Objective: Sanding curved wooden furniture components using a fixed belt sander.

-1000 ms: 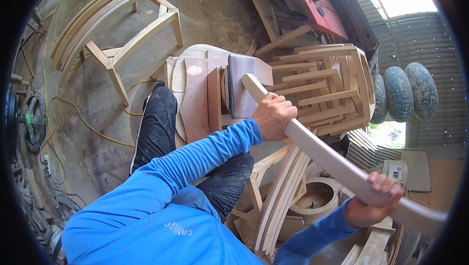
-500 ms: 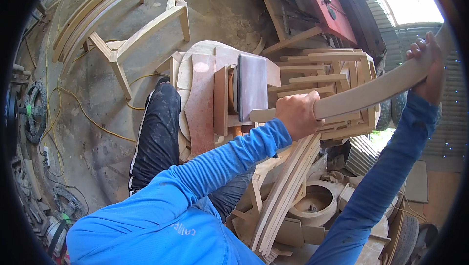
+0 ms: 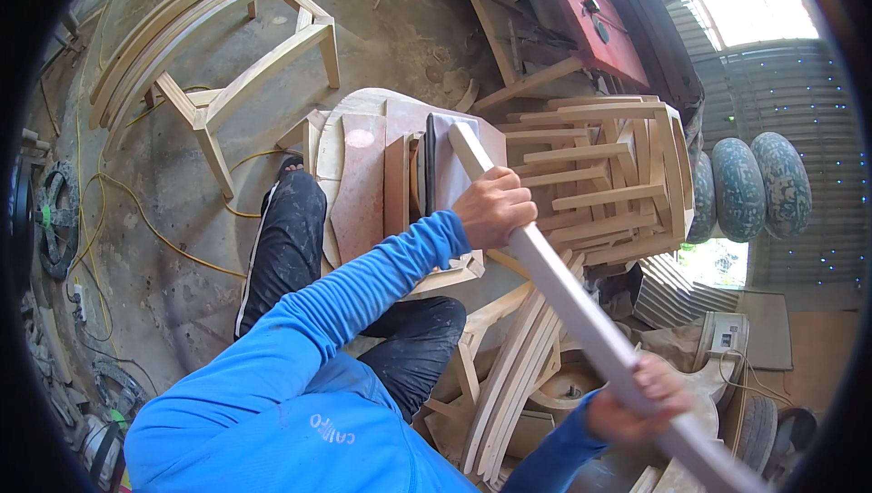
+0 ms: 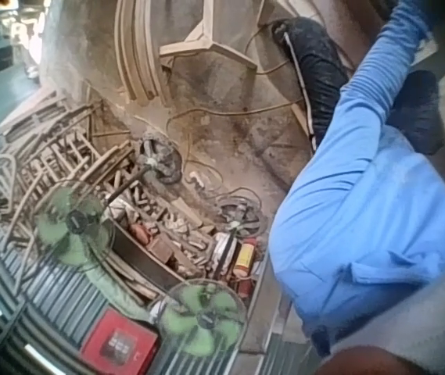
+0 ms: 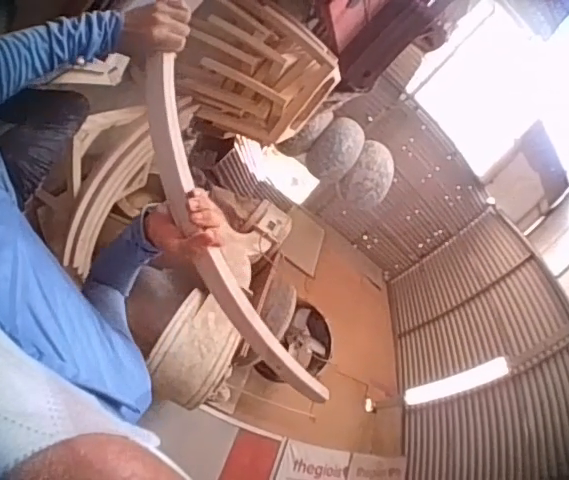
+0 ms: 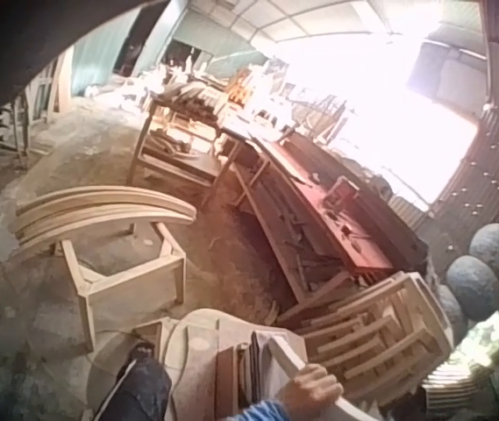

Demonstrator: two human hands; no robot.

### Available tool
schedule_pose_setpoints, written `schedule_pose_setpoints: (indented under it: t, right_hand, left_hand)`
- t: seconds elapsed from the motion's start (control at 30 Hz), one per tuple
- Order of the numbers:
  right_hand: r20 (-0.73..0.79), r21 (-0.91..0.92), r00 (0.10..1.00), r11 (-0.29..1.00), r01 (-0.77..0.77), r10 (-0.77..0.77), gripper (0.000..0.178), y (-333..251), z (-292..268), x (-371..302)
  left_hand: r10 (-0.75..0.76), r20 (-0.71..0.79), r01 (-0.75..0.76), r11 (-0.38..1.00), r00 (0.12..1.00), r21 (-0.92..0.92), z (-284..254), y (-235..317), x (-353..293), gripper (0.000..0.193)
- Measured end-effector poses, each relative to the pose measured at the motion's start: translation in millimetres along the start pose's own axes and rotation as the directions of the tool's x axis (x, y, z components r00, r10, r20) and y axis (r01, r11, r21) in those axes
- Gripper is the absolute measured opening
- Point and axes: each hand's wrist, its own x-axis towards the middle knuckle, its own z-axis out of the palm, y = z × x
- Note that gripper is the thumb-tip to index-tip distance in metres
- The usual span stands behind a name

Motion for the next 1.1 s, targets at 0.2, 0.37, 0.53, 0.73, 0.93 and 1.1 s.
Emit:
schedule_pose_setpoints:
  t: [0.2, 0.37, 0.53, 0.73, 0.93, 1.1]
  right_hand:
    - [-0.199, 0.047, 0.911, 0.932, -0.359, 0.361, 0.02, 37.1, -4.0, -164.4]
    - [-0.161, -0.025, 0.933, 0.943, -0.331, 0.323, 0.025, 21.9, -36.4, -124.9]
    - [-0.062, -0.24, 0.957, 0.927, -0.289, 0.283, 0.023, -32.2, -61.6, 41.7]
    - [-0.169, -0.248, 0.95, 0.922, -0.297, 0.261, 0.023, 35.7, 13.4, 236.3]
    - [0.336, -0.048, 0.821, 0.879, -0.475, 0.462, 0.031, 153.6, 60.9, 345.0]
    - [0.155, -0.286, 0.81, 0.811, -0.511, 0.565, 0.026, 204.9, 163.8, 265.1]
  left_hand:
    - [0.039, 0.241, -0.071, 0.99, 0.97, 0.125, -8.3, -39.1, -39.3, 0.026]
    - [-0.064, 0.312, 0.026, 0.992, 0.948, 0.122, -7.2, -7.6, -23.6, 0.031]
    - [-0.262, 0.298, 0.259, 0.964, 0.918, 0.051, 0.2, 49.2, 16.2, 0.033]
    - [-0.588, 0.25, 0.598, 0.8, 0.77, 0.041, 9.2, 58.1, 59.1, 0.033]
    - [-0.777, 0.302, 0.829, 0.549, 0.553, -0.105, 9.4, 51.5, 92.1, 0.037]
    - [-0.859, 0.328, 0.918, 0.386, 0.394, -0.091, 6.0, 44.2, 59.2, 0.042]
